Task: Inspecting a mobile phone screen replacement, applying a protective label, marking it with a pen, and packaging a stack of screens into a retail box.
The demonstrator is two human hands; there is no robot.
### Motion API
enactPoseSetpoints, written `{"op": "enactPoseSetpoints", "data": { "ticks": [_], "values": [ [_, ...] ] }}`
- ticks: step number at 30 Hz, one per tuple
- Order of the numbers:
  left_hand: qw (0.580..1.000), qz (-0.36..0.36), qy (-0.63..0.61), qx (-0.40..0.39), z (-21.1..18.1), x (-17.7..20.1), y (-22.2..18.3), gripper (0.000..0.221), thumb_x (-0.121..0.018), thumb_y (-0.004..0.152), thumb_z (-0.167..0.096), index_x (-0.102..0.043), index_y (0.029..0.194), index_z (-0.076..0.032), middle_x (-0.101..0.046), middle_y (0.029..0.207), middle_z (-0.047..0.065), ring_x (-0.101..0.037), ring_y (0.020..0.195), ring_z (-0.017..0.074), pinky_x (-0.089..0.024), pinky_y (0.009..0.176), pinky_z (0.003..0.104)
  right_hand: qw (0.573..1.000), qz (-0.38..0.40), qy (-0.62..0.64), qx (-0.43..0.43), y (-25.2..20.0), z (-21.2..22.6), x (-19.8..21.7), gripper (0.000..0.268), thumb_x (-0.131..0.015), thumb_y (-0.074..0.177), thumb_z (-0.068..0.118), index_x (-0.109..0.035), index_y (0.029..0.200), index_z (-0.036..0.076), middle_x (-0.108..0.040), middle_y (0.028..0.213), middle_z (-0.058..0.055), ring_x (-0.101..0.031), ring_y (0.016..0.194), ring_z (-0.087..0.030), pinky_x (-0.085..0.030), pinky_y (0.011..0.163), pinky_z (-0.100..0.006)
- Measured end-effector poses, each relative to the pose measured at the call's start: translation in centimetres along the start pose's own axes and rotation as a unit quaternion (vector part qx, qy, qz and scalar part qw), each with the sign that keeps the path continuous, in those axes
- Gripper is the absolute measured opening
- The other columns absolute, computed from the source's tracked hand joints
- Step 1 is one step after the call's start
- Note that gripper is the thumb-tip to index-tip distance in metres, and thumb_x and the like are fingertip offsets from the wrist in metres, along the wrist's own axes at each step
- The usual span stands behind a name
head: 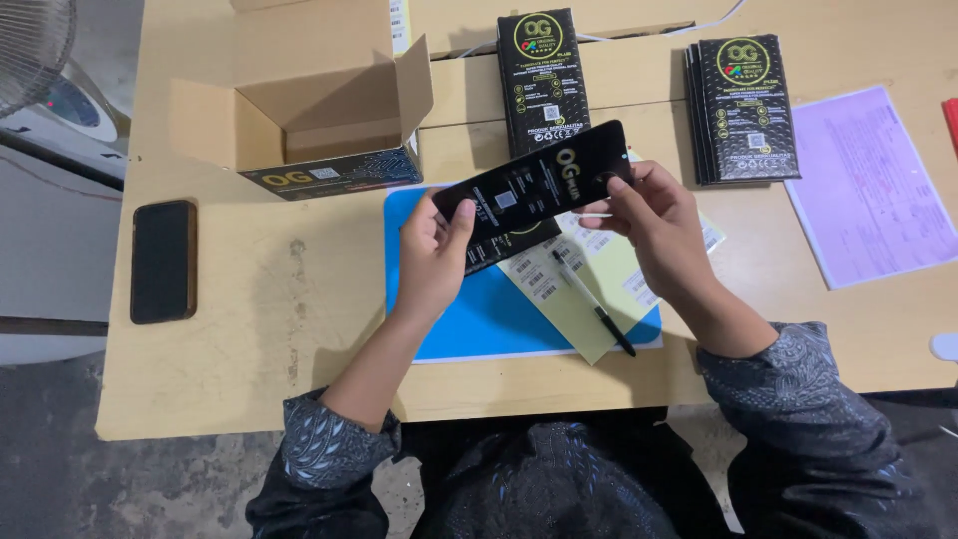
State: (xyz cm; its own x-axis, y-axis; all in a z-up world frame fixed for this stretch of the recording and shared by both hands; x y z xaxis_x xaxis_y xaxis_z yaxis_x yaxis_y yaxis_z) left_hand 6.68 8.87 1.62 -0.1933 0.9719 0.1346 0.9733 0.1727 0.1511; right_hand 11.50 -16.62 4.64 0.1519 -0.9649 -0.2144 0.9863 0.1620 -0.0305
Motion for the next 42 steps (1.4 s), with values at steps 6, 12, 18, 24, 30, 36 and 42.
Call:
{"op": "enactPoseSetpoints", "data": {
  "ticks": [6, 12, 18, 24, 30, 36, 42],
  "values": [
    [0.996, 0.049, -0.076, -0.021, -1.2, 0.6, 0.2, 0.026, -0.050, 0.107, -0.022, -0.052, 0.128, -0.006, -0.070, 0.100, 0.013, -0.075, 0.084, 0.0177, -0.067, 0.072, 0.029, 0.996, -0.034, -0.081, 0.029, 1.8, 0.1, 2.0, 0.015, -0.075, 0.096, 0.005, -0.068, 0.108, -0.002, -0.072, 0.088, -0.015, -0.076, 0.075, -0.020, -0.068, 0.073, -0.028],
    [0.976, 0.161, -0.117, -0.086, -7.1, -1.0, -1.5, 0.081, -0.081, 0.089, -0.009, -0.037, 0.157, -0.010, -0.065, 0.133, 0.024, -0.062, 0.115, 0.0186, -0.061, 0.091, 0.036, 0.921, -0.087, -0.303, 0.230, 2.7, 0.1, 4.3, 0.018, -0.088, 0.100, 0.011, -0.075, 0.094, 0.001, -0.065, 0.081, -0.009, -0.070, 0.071, -0.018, -0.054, 0.056, -0.025],
    [0.989, 0.141, -0.003, -0.038, -4.5, -2.2, -1.9, 0.051, -0.074, 0.090, -0.011, -0.059, 0.138, -0.001, -0.070, 0.119, 0.025, -0.073, 0.101, 0.0320, -0.063, 0.083, 0.037, 0.822, -0.029, -0.441, 0.360, -1.0, -1.3, -0.5, 0.016, -0.083, 0.080, 0.006, -0.080, 0.093, 0.015, -0.055, 0.057, 0.000, -0.054, 0.047, -0.017, -0.046, 0.047, -0.032],
    [0.991, 0.078, -0.105, 0.001, -2.4, -0.6, -0.5, 0.044, -0.078, 0.087, -0.004, -0.066, 0.128, -0.001, -0.073, 0.111, 0.021, -0.070, 0.105, 0.0232, -0.061, 0.090, 0.040, 0.793, 0.266, -0.331, 0.436, -5.2, 3.0, -4.9, 0.008, -0.068, 0.074, 0.011, -0.076, 0.072, 0.010, -0.039, 0.044, -0.001, -0.036, 0.031, -0.012, -0.039, 0.035, -0.023],
    [0.977, 0.118, -0.174, -0.030, -6.0, 0.6, -0.3, 0.034, -0.076, 0.088, 0.002, -0.069, 0.121, -0.001, -0.076, 0.106, 0.017, -0.069, 0.100, 0.0187, -0.061, 0.087, 0.041, 0.876, 0.305, -0.150, 0.342, -2.5, 4.1, 0.6, 0.011, -0.071, 0.061, 0.017, -0.071, 0.057, 0.007, -0.032, 0.052, 0.001, -0.028, 0.039, -0.015, -0.035, 0.038, -0.027],
    [0.974, 0.174, -0.133, 0.053, -7.0, 1.9, -0.9, 0.051, -0.081, 0.081, -0.014, -0.063, 0.128, -0.003, -0.073, 0.111, 0.007, -0.069, 0.103, 0.0175, -0.061, 0.086, 0.031, 0.899, 0.172, -0.174, 0.364, -0.4, 3.9, 4.9, 0.009, -0.064, 0.087, 0.015, -0.060, 0.081, 0.010, -0.048, 0.101, -0.006, -0.055, 0.091, -0.019, -0.052, 0.085, -0.030],
    [0.967, 0.237, -0.067, 0.064, -9.7, 2.4, -1.5, 0.065, -0.080, 0.080, -0.018, -0.056, 0.139, -0.007, -0.073, 0.114, 0.006, -0.074, 0.096, 0.0167, -0.067, 0.074, 0.027, 0.909, 0.170, -0.139, 0.353, -0.1, 3.5, 3.6, 0.008, -0.054, 0.106, 0.014, -0.048, 0.104, 0.008, -0.058, 0.129, -0.024, -0.060, 0.117, -0.032, -0.053, 0.105, -0.041]
  ]
}}
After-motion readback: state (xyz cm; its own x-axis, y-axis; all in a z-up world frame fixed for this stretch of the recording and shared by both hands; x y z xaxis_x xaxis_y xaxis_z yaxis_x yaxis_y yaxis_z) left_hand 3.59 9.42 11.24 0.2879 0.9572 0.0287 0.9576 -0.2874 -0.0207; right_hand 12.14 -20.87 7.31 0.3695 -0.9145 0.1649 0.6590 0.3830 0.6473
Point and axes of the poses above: each hand's wrist, its own y-axis towards the middle knuckle, its own x-axis out of the back of the hand, z = x × y, the point moved 3 cm from there along y, towards the middle knuckle
